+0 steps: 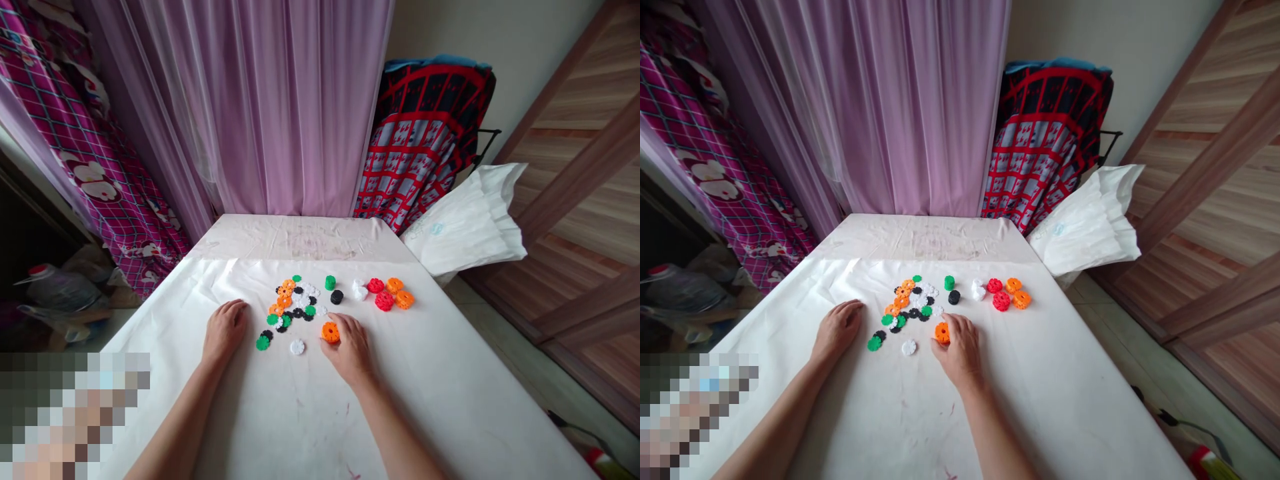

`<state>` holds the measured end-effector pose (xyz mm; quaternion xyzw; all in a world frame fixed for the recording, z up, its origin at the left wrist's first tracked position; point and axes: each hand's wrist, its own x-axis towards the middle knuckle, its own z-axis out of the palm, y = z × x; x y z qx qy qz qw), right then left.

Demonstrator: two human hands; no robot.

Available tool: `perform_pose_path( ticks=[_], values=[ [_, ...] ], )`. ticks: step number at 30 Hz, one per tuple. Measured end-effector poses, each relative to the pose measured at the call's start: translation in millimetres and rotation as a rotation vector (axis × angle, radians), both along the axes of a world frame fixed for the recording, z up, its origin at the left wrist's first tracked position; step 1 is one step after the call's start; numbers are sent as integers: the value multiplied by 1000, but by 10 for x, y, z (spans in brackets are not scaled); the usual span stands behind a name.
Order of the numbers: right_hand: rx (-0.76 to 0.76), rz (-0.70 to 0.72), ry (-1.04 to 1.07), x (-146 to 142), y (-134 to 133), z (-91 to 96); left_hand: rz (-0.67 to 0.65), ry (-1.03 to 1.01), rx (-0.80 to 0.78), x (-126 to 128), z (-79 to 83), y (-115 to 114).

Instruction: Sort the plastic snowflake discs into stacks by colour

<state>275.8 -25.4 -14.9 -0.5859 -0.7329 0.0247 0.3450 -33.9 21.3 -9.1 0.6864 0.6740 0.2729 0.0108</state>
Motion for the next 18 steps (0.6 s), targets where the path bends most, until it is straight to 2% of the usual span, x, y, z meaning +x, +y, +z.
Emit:
perform_pose_path(
  ticks=[2,6,9,12,15,18],
  values=[
    [54,57,-22,-53,-71,75,-6,-6,-6,-1,-2,20],
    [65,209,-103,-242,-227,186,-13,-36,0,-23,-31,9],
    [76,240,-130,-293,-241,196,-6,-75,0,-49,-62,2],
    [40,110,-104,-171,-80,217,-2,-112,8,-65,-76,12],
    [-111,-56,-103,-13,209,328,12,-147,-7,-68,-58,27],
    [-312,-58,-237,7,473,501,22,-177,-31,-67,-27,30]
  ],
)
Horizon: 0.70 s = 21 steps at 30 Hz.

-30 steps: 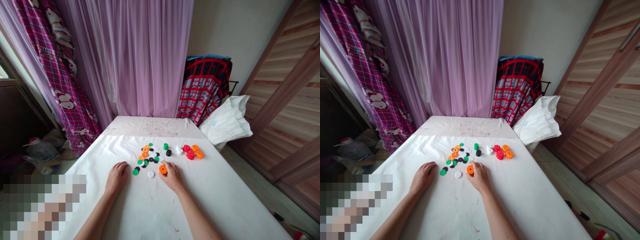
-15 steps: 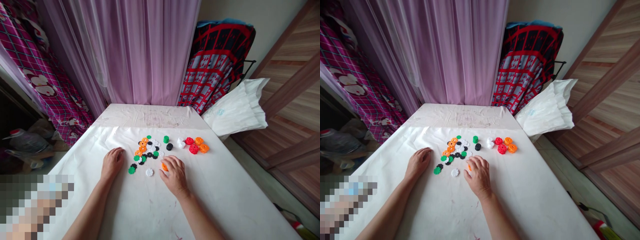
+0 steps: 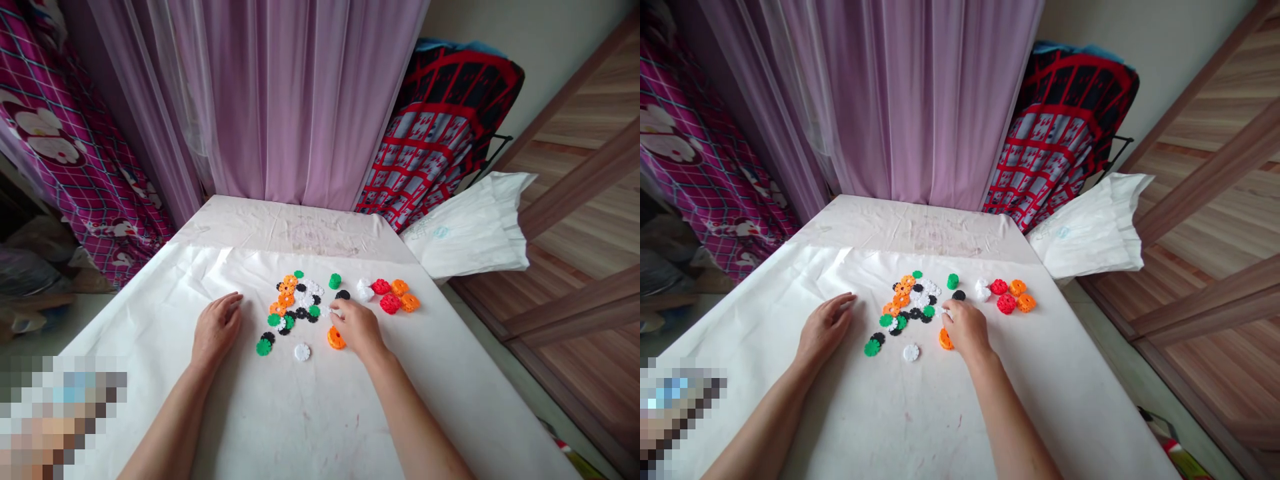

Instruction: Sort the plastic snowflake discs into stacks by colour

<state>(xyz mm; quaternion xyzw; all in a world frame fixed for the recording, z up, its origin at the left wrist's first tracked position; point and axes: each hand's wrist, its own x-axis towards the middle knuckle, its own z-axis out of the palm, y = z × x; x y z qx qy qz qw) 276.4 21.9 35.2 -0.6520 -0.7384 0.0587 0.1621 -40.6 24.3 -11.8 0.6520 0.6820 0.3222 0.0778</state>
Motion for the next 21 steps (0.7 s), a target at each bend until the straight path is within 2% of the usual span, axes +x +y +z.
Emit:
perform_pose_path(
  ticks=[3,6,11,14,17,21],
  values=[
    [-125,29,-162,-102,153,140,3,-11,2,-1,15,-5],
    [-181,48,-275,-205,232,199,8,-10,10,-2,10,-5],
    [-210,55,-310,-243,271,245,16,-17,6,8,-1,1],
    [-182,55,-171,-245,146,299,15,-25,-2,16,-1,-1],
    [-143,172,-23,-302,-102,325,21,-30,-3,25,7,-5],
    [-146,289,-2,-422,-377,274,18,-38,-25,37,32,-9]
  ],
)
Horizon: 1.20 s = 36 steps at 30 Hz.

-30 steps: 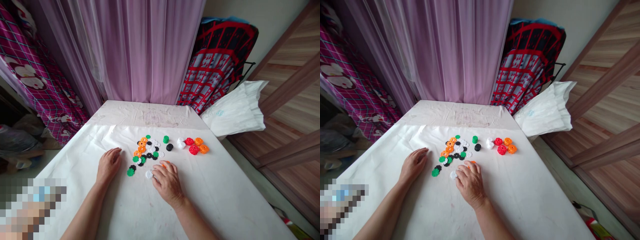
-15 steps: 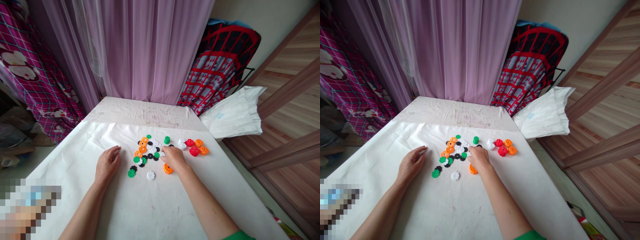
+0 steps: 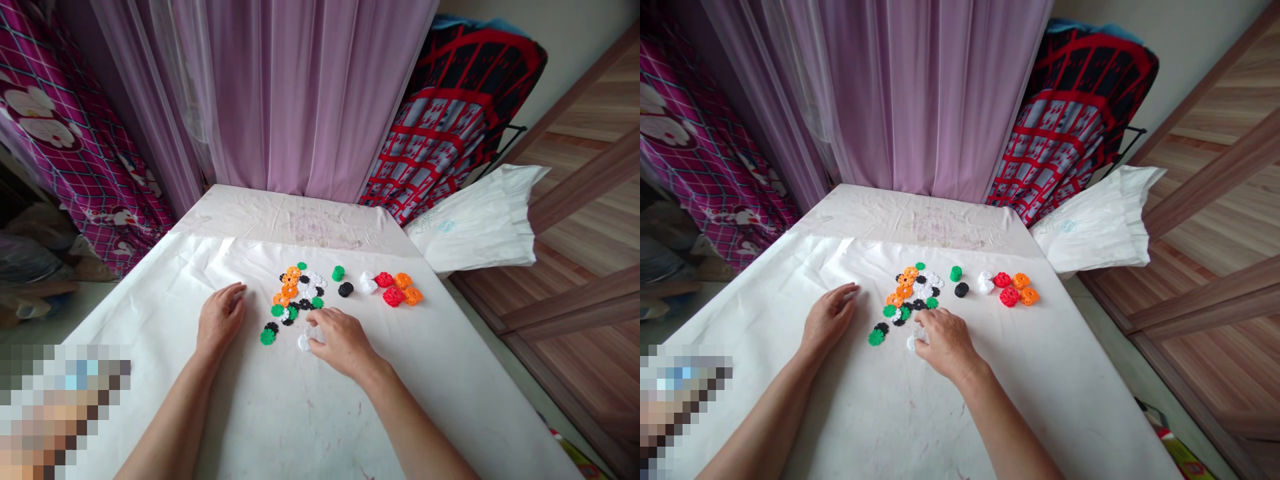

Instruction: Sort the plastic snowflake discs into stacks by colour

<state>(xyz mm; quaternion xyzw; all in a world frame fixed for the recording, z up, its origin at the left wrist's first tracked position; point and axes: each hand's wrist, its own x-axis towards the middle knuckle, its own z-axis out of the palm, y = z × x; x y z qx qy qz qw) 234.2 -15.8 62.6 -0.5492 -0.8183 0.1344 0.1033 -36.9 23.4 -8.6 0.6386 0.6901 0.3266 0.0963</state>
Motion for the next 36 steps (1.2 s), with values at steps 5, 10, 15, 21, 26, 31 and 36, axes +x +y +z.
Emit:
perform_pose_path(
  ticks=[5,10,15,21,26,31,36],
  values=[
    [-17,11,-47,-67,-52,-88,5,-20,0,12,16,-9],
    [-31,42,-79,-84,-62,-118,15,-15,-4,17,11,-15],
    [-69,89,-86,-98,-75,-133,4,-18,-5,18,24,-16],
    [-111,127,-87,-124,-38,-139,8,-32,-10,27,40,-19],
    [-181,117,-133,-155,21,40,16,-42,-10,54,56,-31],
    [-94,84,-187,-329,215,69,11,-41,0,57,62,-35],
    [14,162,-182,-496,324,-108,11,-42,18,47,41,-35]
  ],
)
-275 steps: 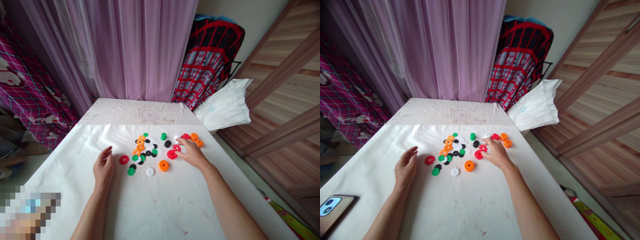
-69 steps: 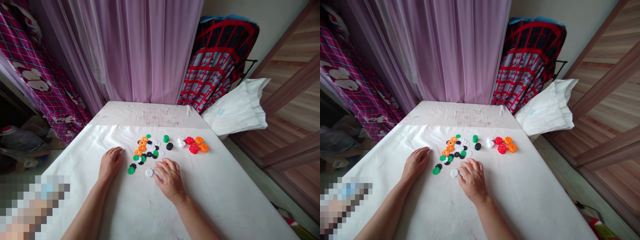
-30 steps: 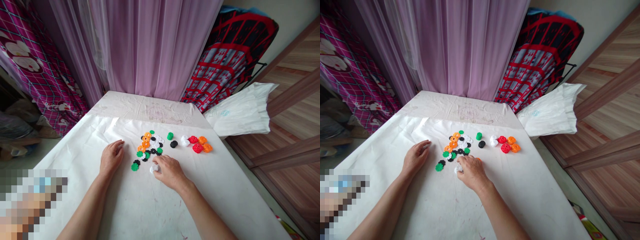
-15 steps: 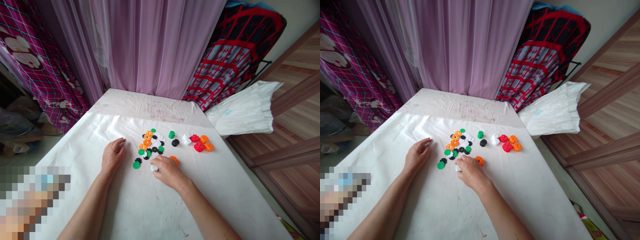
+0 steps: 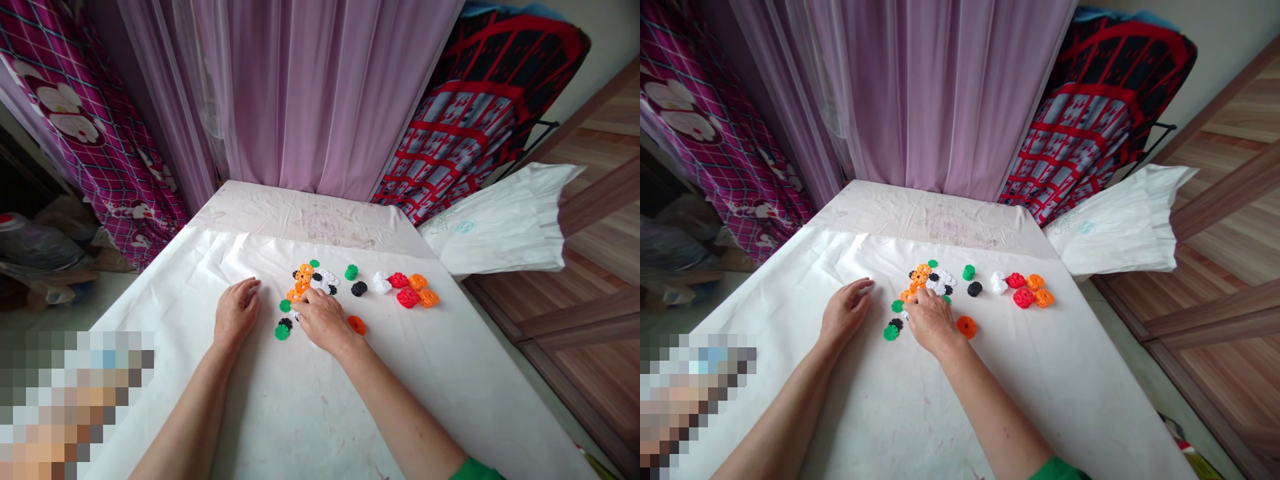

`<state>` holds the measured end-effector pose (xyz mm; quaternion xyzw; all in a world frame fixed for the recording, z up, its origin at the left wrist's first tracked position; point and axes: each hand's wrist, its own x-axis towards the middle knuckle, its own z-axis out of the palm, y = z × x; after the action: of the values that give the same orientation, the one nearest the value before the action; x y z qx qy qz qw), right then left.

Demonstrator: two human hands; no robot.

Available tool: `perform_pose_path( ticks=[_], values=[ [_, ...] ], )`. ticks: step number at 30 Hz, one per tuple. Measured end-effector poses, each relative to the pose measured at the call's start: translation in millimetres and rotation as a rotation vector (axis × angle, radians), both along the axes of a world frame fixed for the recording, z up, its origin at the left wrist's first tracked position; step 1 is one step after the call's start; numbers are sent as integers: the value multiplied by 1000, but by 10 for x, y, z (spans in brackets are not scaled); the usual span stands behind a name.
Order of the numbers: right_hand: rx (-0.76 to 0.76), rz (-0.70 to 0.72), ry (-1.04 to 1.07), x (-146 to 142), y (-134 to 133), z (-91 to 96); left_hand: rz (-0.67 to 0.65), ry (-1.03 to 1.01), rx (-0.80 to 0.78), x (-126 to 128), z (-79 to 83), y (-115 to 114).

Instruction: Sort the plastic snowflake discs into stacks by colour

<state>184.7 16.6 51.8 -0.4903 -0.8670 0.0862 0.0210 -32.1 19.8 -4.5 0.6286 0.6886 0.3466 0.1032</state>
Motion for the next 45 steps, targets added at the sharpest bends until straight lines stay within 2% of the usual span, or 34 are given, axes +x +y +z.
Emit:
perform_pose_path(
  ticks=[3,8,16,21,25,32,38,45],
  values=[
    [-12,21,11,-11,6,-14,0,0,-1,8,-3,-3],
    [-40,-108,-67,-23,35,57,4,-6,7,24,-5,-5],
    [-88,-115,-88,-146,107,88,1,-10,10,19,-21,2],
    [-61,-160,38,67,39,136,6,-13,11,22,-22,1],
    [-135,-192,111,339,-135,195,4,-11,9,27,-17,0],
    [-162,-157,82,468,-344,153,13,-8,-9,26,16,1],
    [-147,-116,48,450,-369,76,12,-5,-27,20,30,0],
    [-184,18,-65,405,-358,150,4,1,-31,10,28,1]
  ],
)
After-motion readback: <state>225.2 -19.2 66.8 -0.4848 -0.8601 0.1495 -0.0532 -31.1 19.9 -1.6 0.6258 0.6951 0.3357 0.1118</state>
